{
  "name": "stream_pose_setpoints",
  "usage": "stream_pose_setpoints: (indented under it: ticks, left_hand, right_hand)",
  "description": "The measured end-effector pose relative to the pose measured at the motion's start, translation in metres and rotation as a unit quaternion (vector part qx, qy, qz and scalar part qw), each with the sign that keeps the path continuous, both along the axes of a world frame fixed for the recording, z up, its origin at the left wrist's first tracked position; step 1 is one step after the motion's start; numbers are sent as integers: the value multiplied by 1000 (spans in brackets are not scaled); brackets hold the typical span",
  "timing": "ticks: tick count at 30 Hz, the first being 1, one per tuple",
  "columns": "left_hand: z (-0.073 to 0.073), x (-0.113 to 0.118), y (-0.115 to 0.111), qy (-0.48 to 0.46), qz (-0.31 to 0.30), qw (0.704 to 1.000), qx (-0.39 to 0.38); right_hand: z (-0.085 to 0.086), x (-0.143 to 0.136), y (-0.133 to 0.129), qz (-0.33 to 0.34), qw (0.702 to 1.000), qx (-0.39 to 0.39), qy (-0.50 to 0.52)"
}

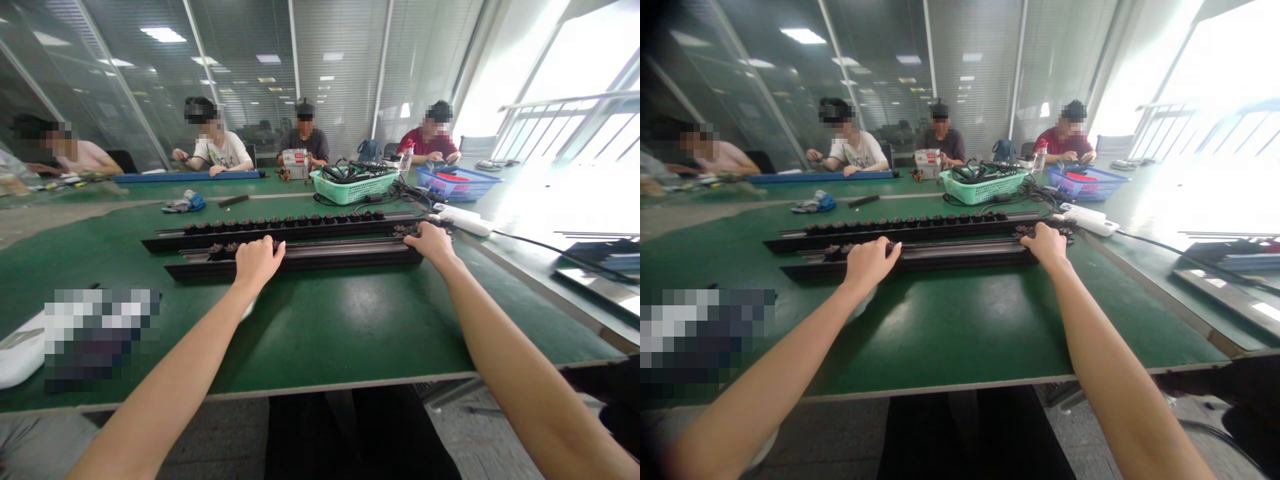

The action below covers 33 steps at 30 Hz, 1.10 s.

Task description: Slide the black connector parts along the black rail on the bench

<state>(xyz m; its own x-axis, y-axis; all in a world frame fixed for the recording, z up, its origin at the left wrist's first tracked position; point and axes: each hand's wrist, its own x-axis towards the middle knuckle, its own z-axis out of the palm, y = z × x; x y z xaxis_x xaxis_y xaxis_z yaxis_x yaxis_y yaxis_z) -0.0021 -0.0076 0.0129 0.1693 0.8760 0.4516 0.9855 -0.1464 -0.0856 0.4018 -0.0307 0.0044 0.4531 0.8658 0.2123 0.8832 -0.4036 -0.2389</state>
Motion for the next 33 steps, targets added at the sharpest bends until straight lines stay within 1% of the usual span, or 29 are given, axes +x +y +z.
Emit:
stream_pose_setpoints:
  ticks: [8, 16, 23, 33]
  left_hand:
    - [1, 0, -1, 9, 8, 1000, -5]
    - [1, 0, 0, 3, 2, 1000, -2]
    - [1, -1, 0, -2, 2, 1000, -10]
    - [-1, 0, 1, 8, 0, 1000, 9]
  right_hand:
    - [0, 0, -1, -6, 1000, 5, -6]
    - [3, 2, -2, -10, 1000, -1, 5]
    - [1, 5, -2, -8, 1000, 13, 14]
    - [-1, 8, 0, -10, 1000, 15, 4]
